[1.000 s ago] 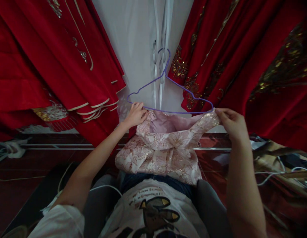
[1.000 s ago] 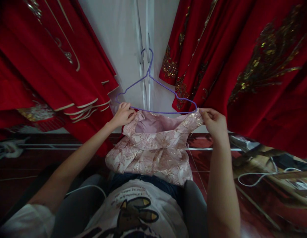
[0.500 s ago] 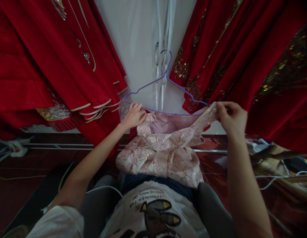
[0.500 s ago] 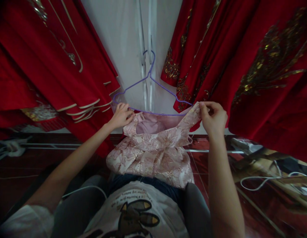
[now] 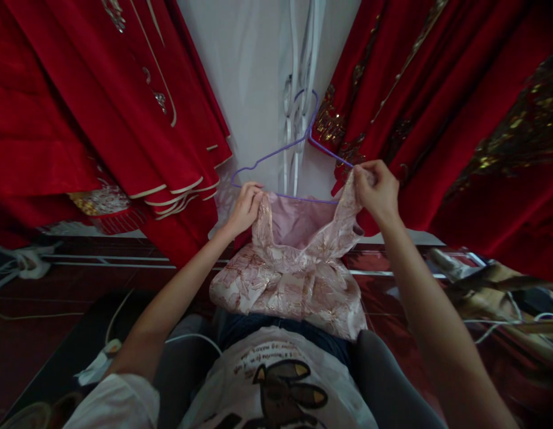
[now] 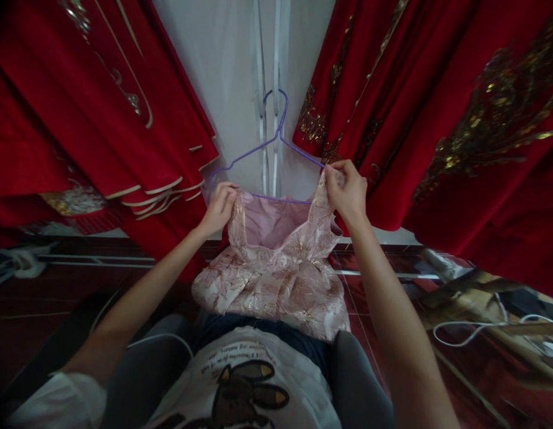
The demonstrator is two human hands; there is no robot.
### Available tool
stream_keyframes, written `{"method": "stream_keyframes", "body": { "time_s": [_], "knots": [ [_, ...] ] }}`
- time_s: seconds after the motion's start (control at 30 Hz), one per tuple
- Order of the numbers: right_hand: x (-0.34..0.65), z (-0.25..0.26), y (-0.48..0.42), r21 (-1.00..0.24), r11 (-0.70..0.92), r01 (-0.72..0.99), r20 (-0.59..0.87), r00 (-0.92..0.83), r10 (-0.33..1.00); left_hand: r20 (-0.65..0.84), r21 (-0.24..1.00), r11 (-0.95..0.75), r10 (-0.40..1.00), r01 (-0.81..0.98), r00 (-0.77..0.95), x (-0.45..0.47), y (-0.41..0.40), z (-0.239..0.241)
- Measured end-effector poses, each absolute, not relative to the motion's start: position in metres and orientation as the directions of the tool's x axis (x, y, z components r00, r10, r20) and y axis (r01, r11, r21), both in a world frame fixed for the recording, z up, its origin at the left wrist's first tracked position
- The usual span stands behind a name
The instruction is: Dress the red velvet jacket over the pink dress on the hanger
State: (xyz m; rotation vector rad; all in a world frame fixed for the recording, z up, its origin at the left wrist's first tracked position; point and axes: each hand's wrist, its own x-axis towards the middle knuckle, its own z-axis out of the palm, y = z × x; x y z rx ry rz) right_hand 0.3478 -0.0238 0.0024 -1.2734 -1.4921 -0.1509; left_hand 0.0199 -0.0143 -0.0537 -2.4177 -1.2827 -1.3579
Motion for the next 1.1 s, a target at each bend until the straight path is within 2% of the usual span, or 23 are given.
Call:
{"method": "stream_keyframes", "body": {
  "time_s": [0.1,0.2,0.43,0.53,0.67,0.8,0.9,1.0,1.1],
  "knots": [
    [0.357,0.007,-0.025,-0.515,0.414,0.75,0.779,0.209,0.591,0.808,0.375,-0.551,0.589,0.745,0.03,-0.008,-0.009,-0.051],
    [0.363,0.011,-0.023,-0.511,0.419,0.751,0.781,0.202,0.59,0.797,0.431,-0.405,0.59,0.806,-0.129,-0.039,-0.002,-0.06],
    [0.365,0.007,-0.014,-0.516,0.452,0.728,0.784,0.189,0.592,0.717,0.503,-0.294,0.667,0.813,-0.202,-0.074,0.008,-0.086],
    [0.364,0.008,-0.015,-0.504,0.452,0.736,0.788,0.177,0.59,0.741,0.507,-0.322,0.636,0.799,-0.214,-0.074,0.007,-0.085],
    [0.365,0.014,-0.02,-0.482,0.471,0.739,0.8,0.153,0.58,0.799,0.507,-0.443,0.563,0.739,-0.21,-0.067,0.013,-0.071],
    [0.365,0.016,-0.022,-0.486,0.469,0.737,0.792,0.144,0.594,0.834,0.505,-0.558,0.513,0.659,-0.204,-0.047,0.026,-0.043],
    [0.364,0.013,-0.022,-0.517,0.467,0.718,0.765,0.142,0.629,0.863,0.457,-0.651,0.491,0.605,-0.123,-0.022,0.023,-0.014],
    [0.366,0.008,-0.019,-0.558,0.465,0.687,0.733,0.146,0.665,0.862,0.419,-0.703,0.508,0.575,-0.007,-0.003,0.013,0.013],
    [0.369,0.004,-0.013,-0.59,0.478,0.651,0.718,0.152,0.68,0.794,0.528,-0.684,0.608,0.504,-0.007,-0.006,0.014,0.023]
  ]
}}
